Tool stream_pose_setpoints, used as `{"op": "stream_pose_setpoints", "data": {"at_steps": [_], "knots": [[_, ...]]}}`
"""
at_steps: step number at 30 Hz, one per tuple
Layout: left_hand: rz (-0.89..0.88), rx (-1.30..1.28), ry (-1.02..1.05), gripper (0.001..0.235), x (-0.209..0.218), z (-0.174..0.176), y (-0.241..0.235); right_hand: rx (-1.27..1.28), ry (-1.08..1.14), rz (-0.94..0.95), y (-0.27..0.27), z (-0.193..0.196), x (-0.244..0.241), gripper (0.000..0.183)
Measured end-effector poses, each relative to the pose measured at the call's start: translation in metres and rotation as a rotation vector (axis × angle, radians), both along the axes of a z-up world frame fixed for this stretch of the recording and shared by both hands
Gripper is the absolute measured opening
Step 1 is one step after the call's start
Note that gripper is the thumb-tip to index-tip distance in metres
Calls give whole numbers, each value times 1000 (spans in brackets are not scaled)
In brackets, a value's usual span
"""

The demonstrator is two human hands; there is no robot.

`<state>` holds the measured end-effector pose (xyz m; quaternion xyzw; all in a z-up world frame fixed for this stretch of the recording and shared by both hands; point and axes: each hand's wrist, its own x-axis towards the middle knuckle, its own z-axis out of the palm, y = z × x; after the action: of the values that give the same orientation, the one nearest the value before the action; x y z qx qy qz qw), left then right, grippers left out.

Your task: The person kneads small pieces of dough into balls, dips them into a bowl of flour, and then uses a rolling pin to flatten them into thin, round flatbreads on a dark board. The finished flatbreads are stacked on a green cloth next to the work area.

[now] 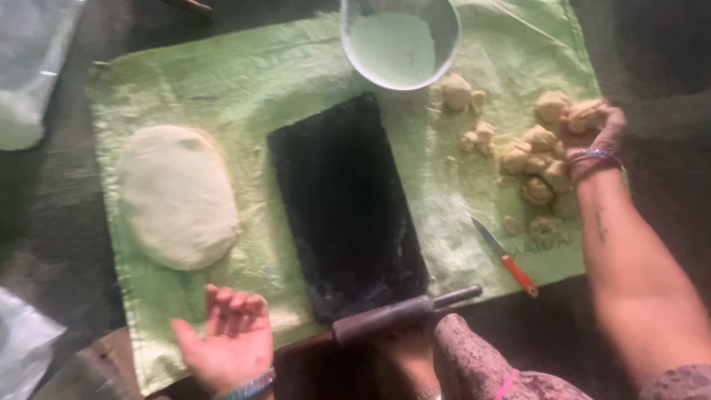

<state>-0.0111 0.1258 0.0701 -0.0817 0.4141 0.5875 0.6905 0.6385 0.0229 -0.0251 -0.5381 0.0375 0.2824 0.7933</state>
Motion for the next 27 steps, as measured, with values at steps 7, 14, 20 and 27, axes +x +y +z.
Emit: {"op": "stream_pose_setpoints", "data": {"at_steps": [7, 14, 20, 27], "knots": [[-406, 1124, 337, 66, 64, 119, -2, 52, 80, 312, 4, -45, -4, 24], [-981, 1082, 946, 48, 152, 63, 1, -109, -25, 367, 68, -35, -163, 38], [-482, 964, 1010, 55, 203, -70, 0, -218, -35, 552, 62, -5, -315, 41], [-557, 282, 934, 56, 200, -140, -2, -157, -477, 722, 33, -5, -400, 29]]}}
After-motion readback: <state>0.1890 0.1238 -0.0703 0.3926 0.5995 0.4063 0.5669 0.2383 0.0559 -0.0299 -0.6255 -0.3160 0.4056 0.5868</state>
